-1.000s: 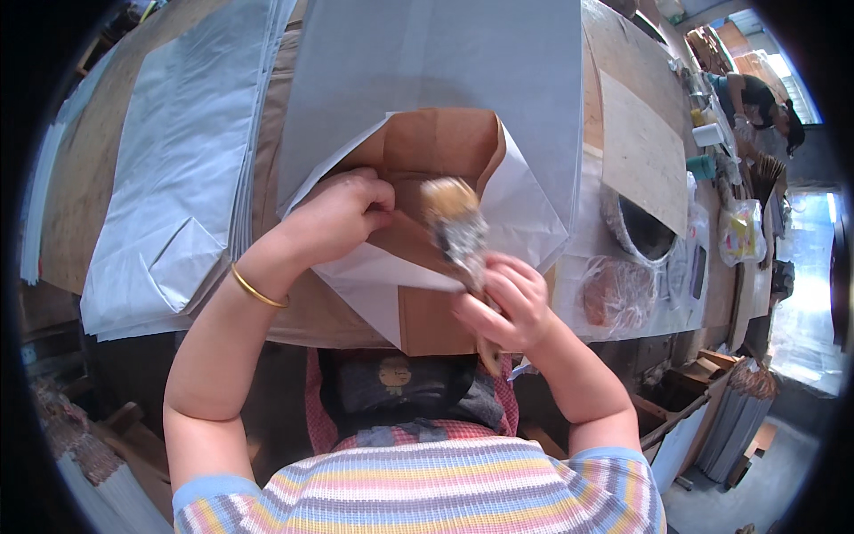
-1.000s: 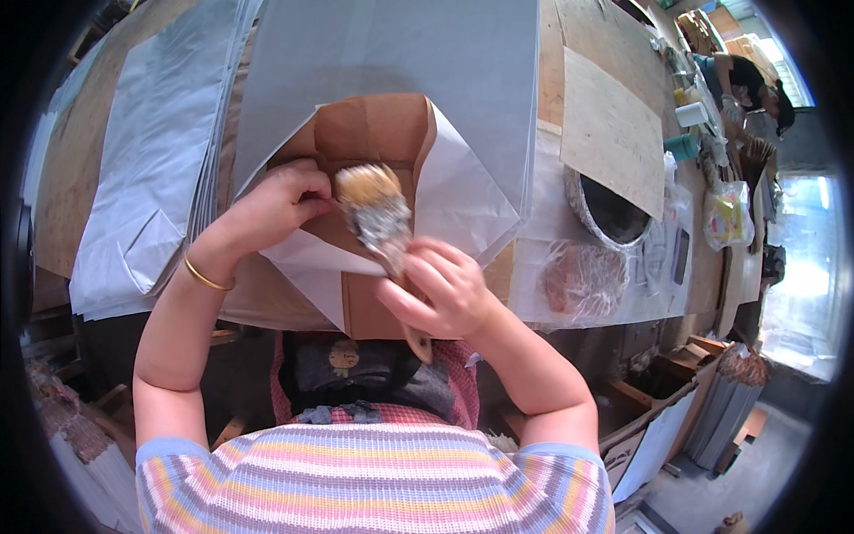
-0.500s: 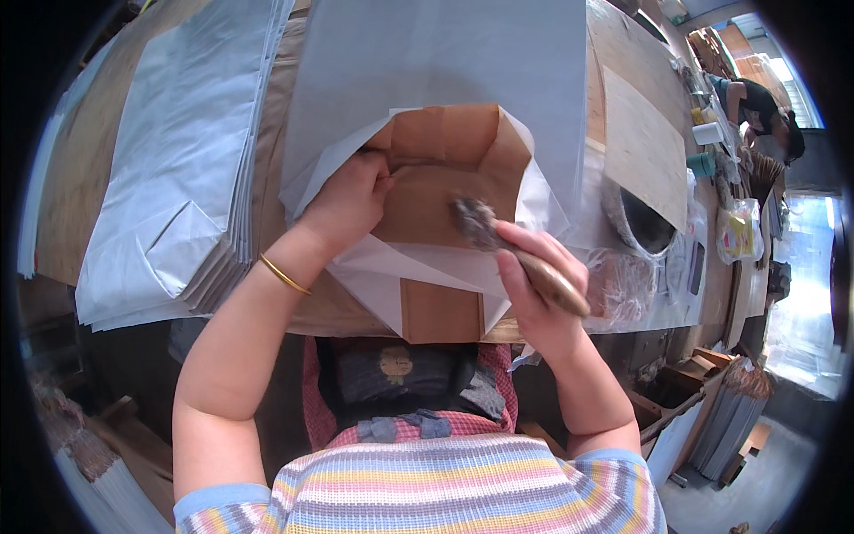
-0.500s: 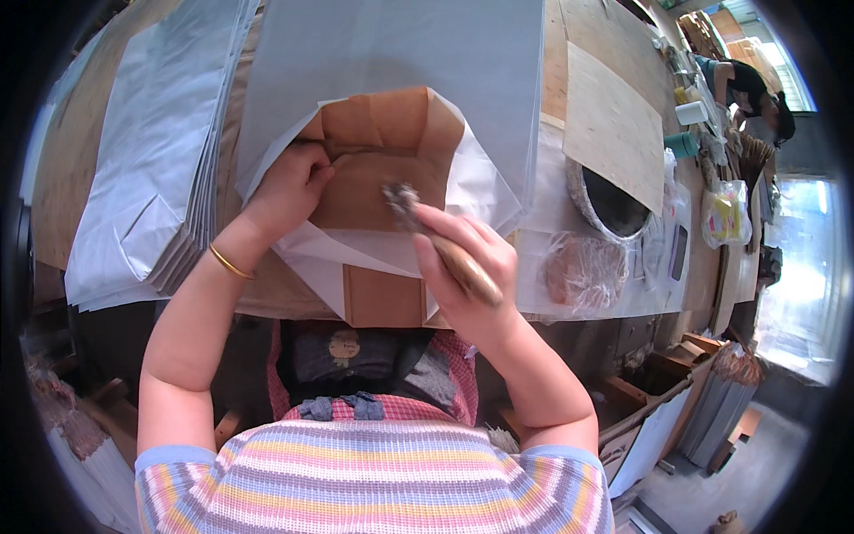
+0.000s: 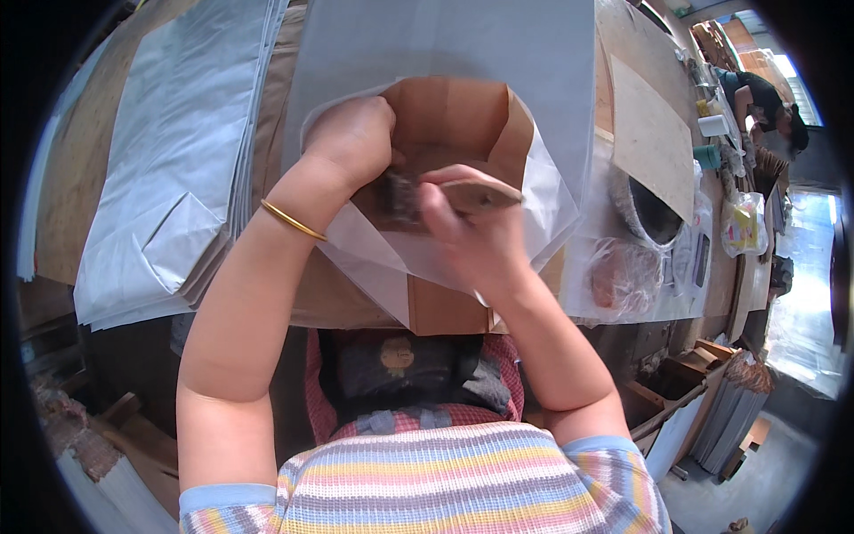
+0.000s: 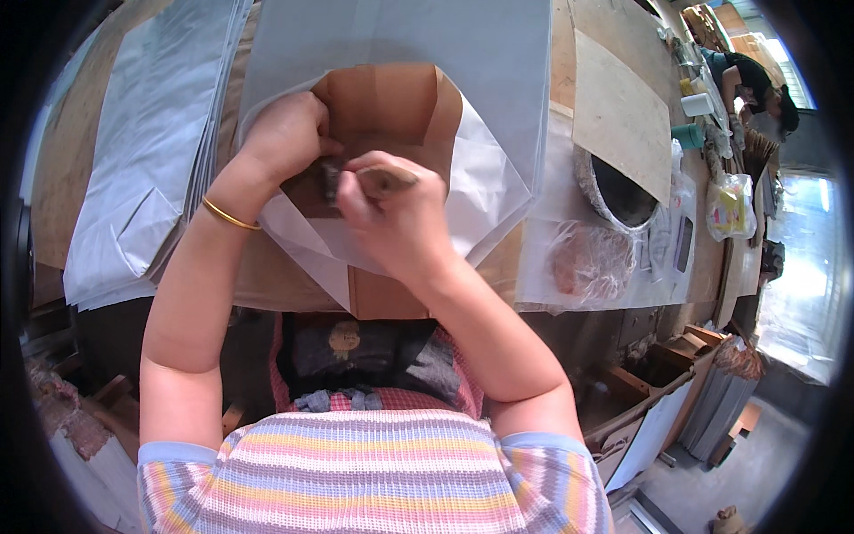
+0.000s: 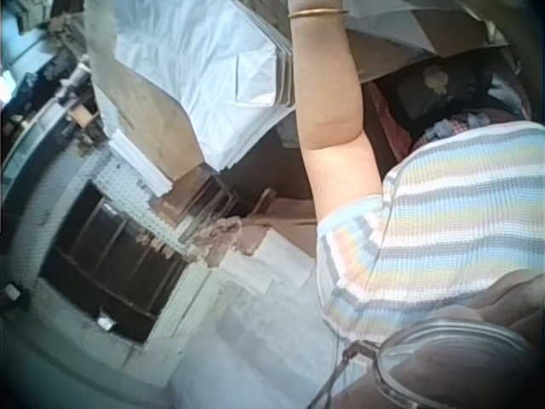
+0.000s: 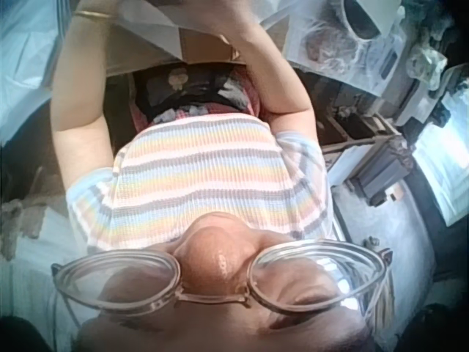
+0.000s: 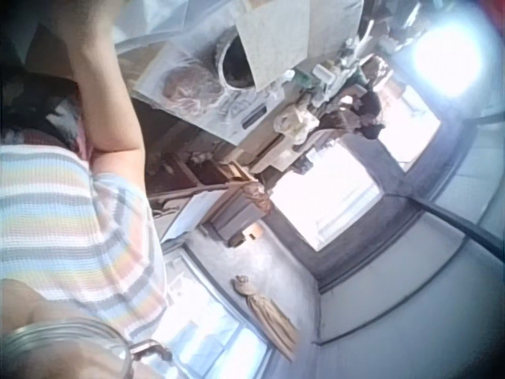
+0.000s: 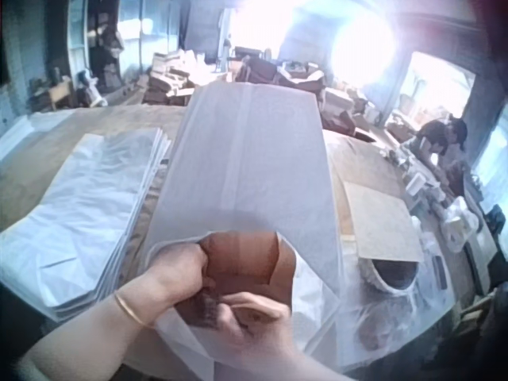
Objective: The person assembles paper bags by applying paste to the edges of a flat paper sheet with a brush, then folding and pressing the sides to form a bag. The process is repeated for multiple bags.
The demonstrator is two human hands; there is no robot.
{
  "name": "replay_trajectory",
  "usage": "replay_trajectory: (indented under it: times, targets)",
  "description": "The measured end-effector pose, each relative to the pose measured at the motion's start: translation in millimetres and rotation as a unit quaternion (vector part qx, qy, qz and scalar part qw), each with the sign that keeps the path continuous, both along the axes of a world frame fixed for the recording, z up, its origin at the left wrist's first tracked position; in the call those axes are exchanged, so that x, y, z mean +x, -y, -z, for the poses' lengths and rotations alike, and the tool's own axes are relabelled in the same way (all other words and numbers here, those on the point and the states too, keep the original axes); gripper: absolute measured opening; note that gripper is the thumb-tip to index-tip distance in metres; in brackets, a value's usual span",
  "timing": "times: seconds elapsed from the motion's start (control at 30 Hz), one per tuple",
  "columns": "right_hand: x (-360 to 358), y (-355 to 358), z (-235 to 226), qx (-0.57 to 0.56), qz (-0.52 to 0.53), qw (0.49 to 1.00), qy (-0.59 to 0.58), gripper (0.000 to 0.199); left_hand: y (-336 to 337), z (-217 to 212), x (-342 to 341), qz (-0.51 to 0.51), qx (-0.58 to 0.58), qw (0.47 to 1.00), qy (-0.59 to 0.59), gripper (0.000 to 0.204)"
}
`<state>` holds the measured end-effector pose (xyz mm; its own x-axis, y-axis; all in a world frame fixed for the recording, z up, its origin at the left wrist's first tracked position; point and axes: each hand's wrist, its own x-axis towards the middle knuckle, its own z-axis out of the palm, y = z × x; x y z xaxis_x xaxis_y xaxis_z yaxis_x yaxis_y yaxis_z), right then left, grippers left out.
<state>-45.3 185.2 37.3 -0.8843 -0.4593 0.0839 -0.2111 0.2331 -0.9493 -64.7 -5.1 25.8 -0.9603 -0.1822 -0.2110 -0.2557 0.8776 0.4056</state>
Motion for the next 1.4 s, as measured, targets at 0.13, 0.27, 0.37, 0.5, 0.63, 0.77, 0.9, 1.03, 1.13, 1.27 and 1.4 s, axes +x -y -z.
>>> replay_trajectory:
  times: [0.13, 0.27, 0.37, 0.5, 0.63, 0.77, 0.9, 1.03, 1.13, 1.27, 1.4]
  targets:
    - [-11, -57, -13, 0.165, 0.055, 0.952, -0.252, 0.006, -11, -7, 10, -0.002, -0.061, 0.998, -0.031, 0.018]
    - [-16, -72, -22, 0.286, 0.042, 0.921, -0.262, 0.007, -25, -12, 10, 0.024, -0.114, 0.993, 0.028, 0.009]
    - [-27, -77, -33, 0.043, -0.02, 0.994, -0.101, 0.018, -35, -16, 12, 0.057, -0.164, 0.985, 0.002, 0.009]
    - [-55, -62, -3, -0.409, 0.063, 0.908, 0.057, 0.041, -40, -16, 17, 0.086, -0.196, 0.977, -0.015, 0.015]
    - [-74, -44, 67, -0.576, -0.004, 0.777, 0.254, 0.039, -51, -14, 19, 0.123, -0.237, 0.963, -0.029, 0.011]
    - [-76, -36, 69, -0.601, -0.079, 0.72, 0.338, 0.04, -44, -22, 45, 0.347, 0.046, 0.879, -0.325, 0.024]
    - [-74, -39, 68, -0.584, -0.092, 0.723, 0.357, 0.041, 6, 38, 79, 0.131, -0.133, 0.949, -0.252, 0.048]
    - [-76, -44, 77, -0.578, -0.157, 0.712, 0.366, 0.037, 3, 54, 77, 0.033, -0.181, 0.957, -0.222, 0.062]
    - [-76, -44, 77, -0.562, -0.152, 0.725, 0.368, 0.035, -18, 53, 70, 0.045, -0.155, 0.961, -0.223, 0.064]
    - [-75, -42, 71, -0.505, -0.112, 0.774, 0.364, 0.033, -29, 53, 113, 0.09, -0.139, 0.967, -0.192, 0.063]
    - [-64, -40, 61, -0.402, -0.081, 0.849, 0.332, 0.033, 8, 52, 99, 0.199, -0.001, 0.952, -0.231, 0.064]
